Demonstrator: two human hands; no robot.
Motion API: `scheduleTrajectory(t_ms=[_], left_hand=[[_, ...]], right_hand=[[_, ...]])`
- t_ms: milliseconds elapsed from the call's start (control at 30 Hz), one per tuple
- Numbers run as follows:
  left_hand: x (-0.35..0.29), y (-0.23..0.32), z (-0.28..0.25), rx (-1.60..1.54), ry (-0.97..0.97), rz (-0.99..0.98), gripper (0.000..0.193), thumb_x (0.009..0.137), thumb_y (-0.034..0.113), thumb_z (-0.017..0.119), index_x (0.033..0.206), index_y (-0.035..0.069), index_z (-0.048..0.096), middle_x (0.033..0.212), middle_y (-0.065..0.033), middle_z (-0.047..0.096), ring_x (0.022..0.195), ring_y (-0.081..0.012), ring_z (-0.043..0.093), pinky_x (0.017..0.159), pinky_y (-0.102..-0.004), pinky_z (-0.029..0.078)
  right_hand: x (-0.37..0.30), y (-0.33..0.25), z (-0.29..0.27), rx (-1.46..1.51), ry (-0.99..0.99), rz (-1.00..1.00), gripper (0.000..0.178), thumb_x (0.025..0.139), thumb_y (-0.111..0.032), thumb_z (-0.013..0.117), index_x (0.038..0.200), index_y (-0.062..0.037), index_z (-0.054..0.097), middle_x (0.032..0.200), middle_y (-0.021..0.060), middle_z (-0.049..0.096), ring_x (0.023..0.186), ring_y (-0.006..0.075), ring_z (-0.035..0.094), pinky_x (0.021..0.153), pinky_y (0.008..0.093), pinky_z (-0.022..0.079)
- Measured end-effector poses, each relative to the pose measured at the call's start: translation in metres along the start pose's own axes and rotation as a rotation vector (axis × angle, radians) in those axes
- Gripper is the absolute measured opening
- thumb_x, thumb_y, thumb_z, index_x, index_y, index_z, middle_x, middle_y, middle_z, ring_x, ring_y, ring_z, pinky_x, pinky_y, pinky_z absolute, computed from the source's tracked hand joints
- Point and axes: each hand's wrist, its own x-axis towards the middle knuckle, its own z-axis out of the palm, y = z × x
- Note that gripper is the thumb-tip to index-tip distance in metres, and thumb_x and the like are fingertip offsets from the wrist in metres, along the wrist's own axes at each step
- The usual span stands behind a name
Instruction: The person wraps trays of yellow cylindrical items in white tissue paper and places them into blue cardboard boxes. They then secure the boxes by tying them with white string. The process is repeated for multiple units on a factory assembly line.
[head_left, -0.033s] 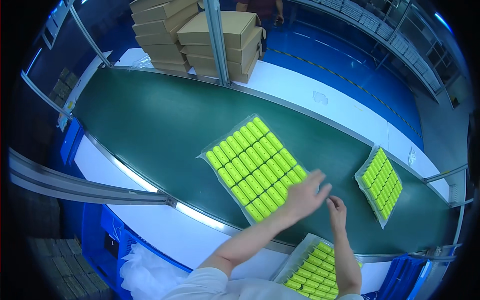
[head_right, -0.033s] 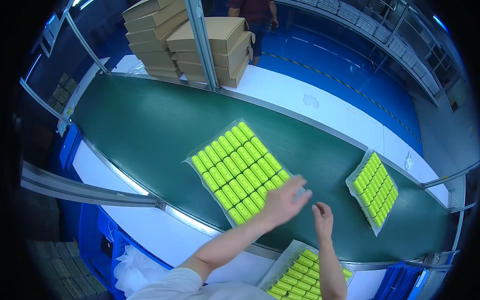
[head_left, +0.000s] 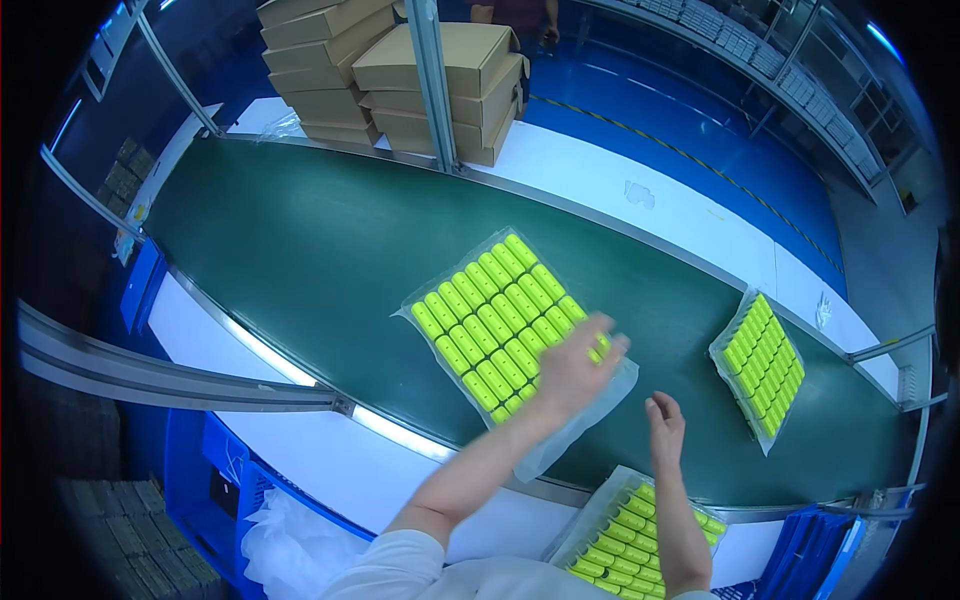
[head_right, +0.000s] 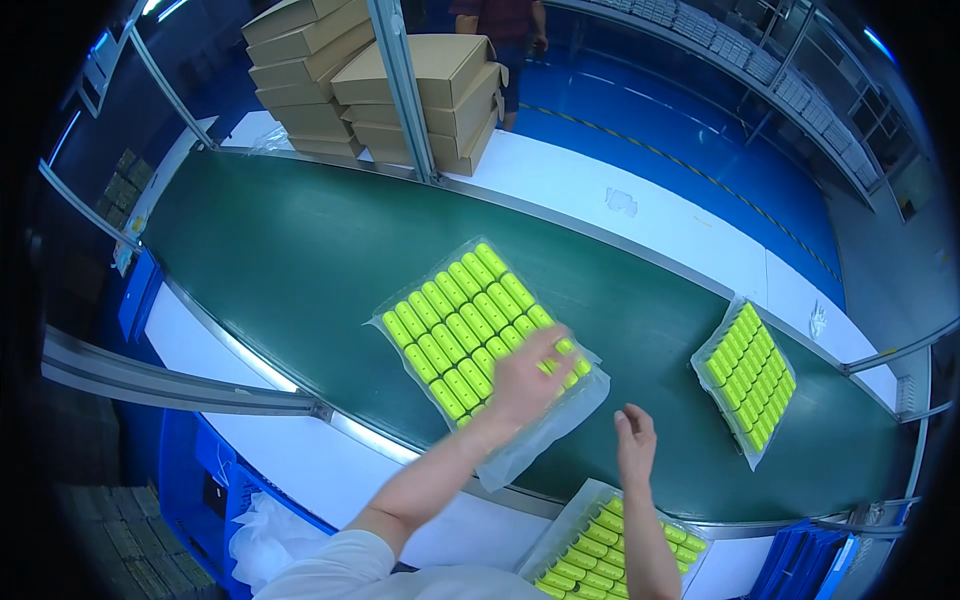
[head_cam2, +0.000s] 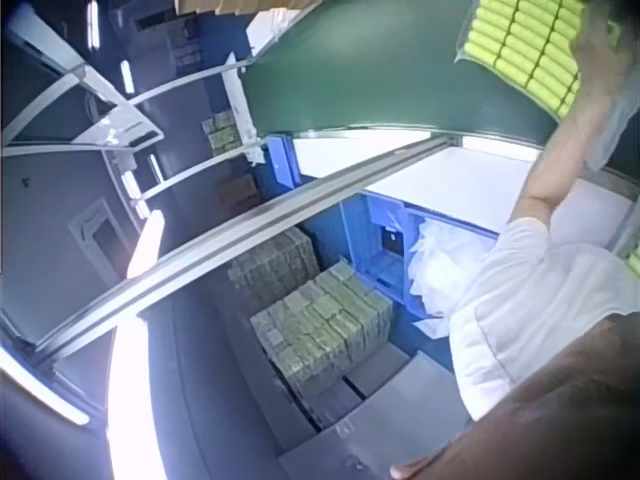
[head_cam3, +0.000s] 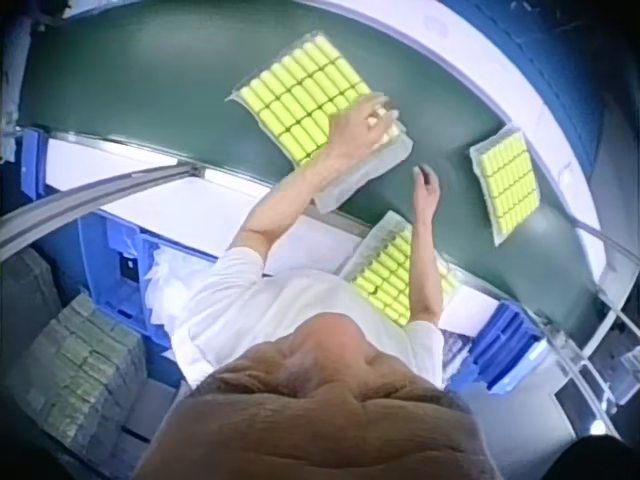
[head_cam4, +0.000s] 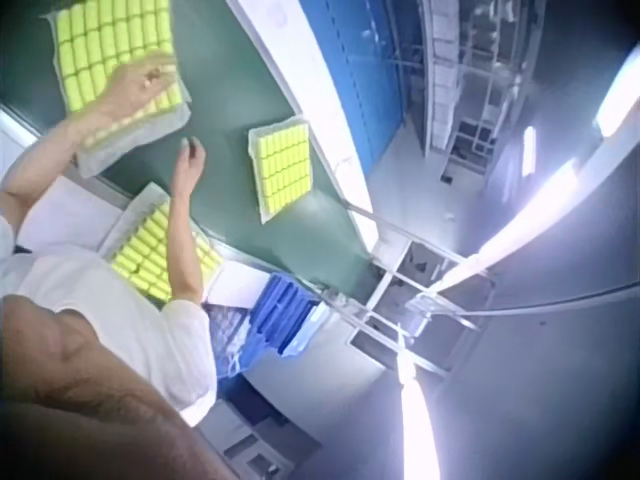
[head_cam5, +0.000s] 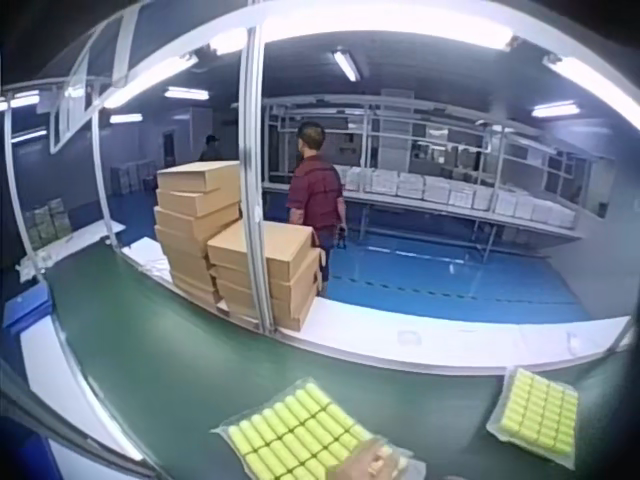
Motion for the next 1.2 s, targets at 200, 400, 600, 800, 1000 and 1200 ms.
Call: scheduleTrajectory(t_ms=[200,400,600,800,1000,1200], left_hand=[[0.106,-0.169,-0.216,0.226,-0.049,-0.593,0.070,0.095,0.056,0.057,0.133,-0.003,0.056,0.142,-0.0200,0.053,0.134,-0.0317,0.047,0.108,-0.0430,0.040],[0.051,-0.210,-0.245,-0.224,-0.439,-0.978,0.087,0.095,0.069,0.046,0.143,-0.003,0.048,0.151,-0.0181,0.045,0.141,-0.0296,0.039,0.118,-0.0416,0.026],[-0.048,-0.169,-0.254,-0.319,-0.420,-0.890,0.095,0.090,0.077,0.042,0.146,0.000,0.046,0.156,-0.0203,0.038,0.147,-0.0326,0.030,0.119,-0.0442,0.022],[-0.153,-0.106,-0.263,-0.094,-0.137,-0.859,0.096,0.093,0.072,0.042,0.138,-0.013,0.047,0.140,-0.0295,0.052,0.133,-0.0348,0.050,0.110,-0.0418,0.037],[-0.312,-0.086,-0.322,-0.012,0.072,-0.993,0.091,0.092,0.067,0.051,0.136,-0.012,0.050,0.134,-0.0287,0.057,0.127,-0.0347,0.055,0.106,-0.0409,0.041],[-0.420,-0.071,-0.397,-0.051,0.240,-0.997,0.084,0.093,0.063,0.055,0.138,-0.008,0.050,0.135,-0.0239,0.058,0.127,-0.0308,0.055,0.107,-0.0388,0.041]], right_hand=[[-0.105,0.028,0.135,0.640,-0.087,0.479,0.063,0.098,-0.038,0.060,0.147,-0.0020,0.040,0.145,0.0120,0.047,0.136,0.0251,0.042,0.110,0.0414,0.036],[-0.083,0.045,0.177,0.773,-0.195,0.409,0.068,0.099,-0.042,0.057,0.149,-0.0008,0.036,0.147,0.0137,0.047,0.134,0.0285,0.046,0.111,0.0417,0.037],[-0.043,0.018,0.122,0.703,-0.440,0.351,0.067,0.101,-0.049,0.050,0.148,-0.0030,0.040,0.145,0.0158,0.051,0.129,0.0306,0.053,0.108,0.0448,0.043],[-0.087,0.021,0.096,0.535,-0.509,0.449,0.065,0.101,-0.049,0.051,0.146,-0.0025,0.043,0.144,0.0151,0.052,0.128,0.0304,0.054,0.108,0.0442,0.042],[-0.204,0.042,0.098,0.466,-0.640,0.453,0.064,0.100,-0.048,0.054,0.144,-0.0019,0.046,0.143,0.0141,0.053,0.127,0.0281,0.054,0.108,0.0419,0.042],[-0.312,0.059,0.138,0.359,-0.606,0.465,0.069,0.097,-0.051,0.057,0.145,-0.0019,0.045,0.144,0.0136,0.053,0.128,0.0276,0.053,0.109,0.0409,0.039]])
